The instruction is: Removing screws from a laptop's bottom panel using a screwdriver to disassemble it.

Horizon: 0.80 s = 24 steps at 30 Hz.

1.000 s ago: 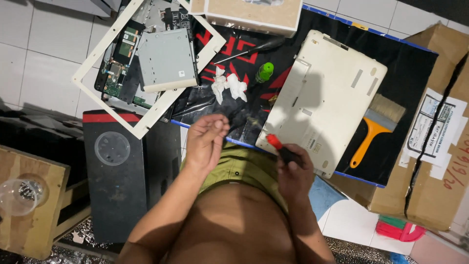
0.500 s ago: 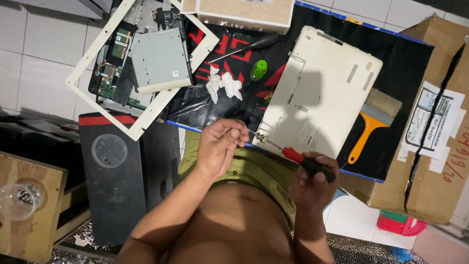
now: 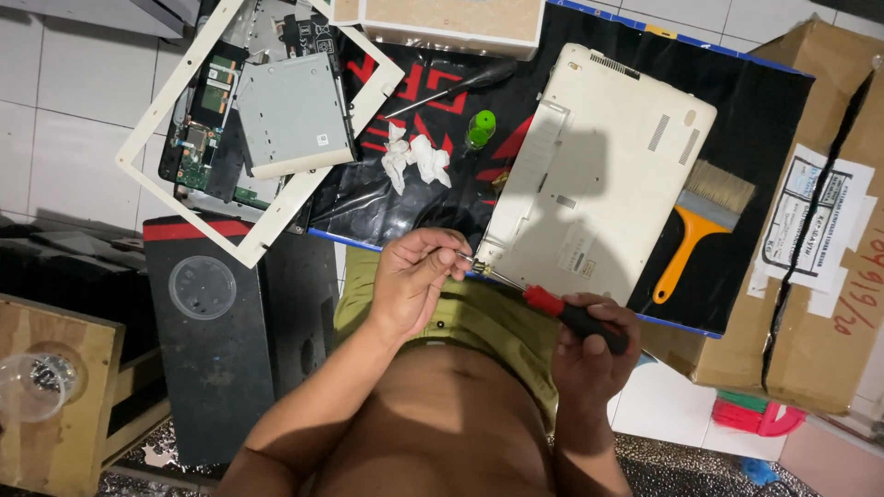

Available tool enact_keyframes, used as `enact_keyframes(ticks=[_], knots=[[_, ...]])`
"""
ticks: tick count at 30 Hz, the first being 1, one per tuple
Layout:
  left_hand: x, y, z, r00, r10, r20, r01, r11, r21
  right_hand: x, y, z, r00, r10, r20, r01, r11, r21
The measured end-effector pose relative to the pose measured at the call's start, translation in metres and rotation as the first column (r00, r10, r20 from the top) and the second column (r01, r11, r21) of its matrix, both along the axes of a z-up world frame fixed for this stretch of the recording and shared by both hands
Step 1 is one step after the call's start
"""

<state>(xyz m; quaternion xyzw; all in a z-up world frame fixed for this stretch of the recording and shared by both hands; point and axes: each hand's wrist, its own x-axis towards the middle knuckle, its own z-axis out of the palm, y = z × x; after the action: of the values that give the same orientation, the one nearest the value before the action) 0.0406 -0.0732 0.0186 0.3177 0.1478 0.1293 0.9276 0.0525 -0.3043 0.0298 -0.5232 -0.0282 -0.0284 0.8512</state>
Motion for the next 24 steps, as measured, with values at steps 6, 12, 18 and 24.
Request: enact_keyframes(ticks=[6,12,18,24], knots=[[0.000,0.001,0.001,0.999,0.005,0.033,-0.007,0.998,0.058,0.000,0.003,0.005,1.000,-0.004,-0.010,0.004,1.000,0.006],[0.000,-0.002,0.008,0.999,0.024,0.047,-0.030,0.990,0.137,-0.002,0.001,-0.005,0.993,-0.034,-0.114,0.034,0.999,-0.006],[-0.001,-0.004,0.007,0.998,0.027,0.049,-0.035,0.987,0.156,-0.003,0.002,-0.012,0.973,-0.030,-0.228,0.047,0.996,0.070],[-0.002,-0.004,0.007,0.999,0.023,0.029,-0.027,0.990,0.141,-0.003,0.001,-0.013,0.965,-0.013,-0.262,0.047,0.991,0.123]])
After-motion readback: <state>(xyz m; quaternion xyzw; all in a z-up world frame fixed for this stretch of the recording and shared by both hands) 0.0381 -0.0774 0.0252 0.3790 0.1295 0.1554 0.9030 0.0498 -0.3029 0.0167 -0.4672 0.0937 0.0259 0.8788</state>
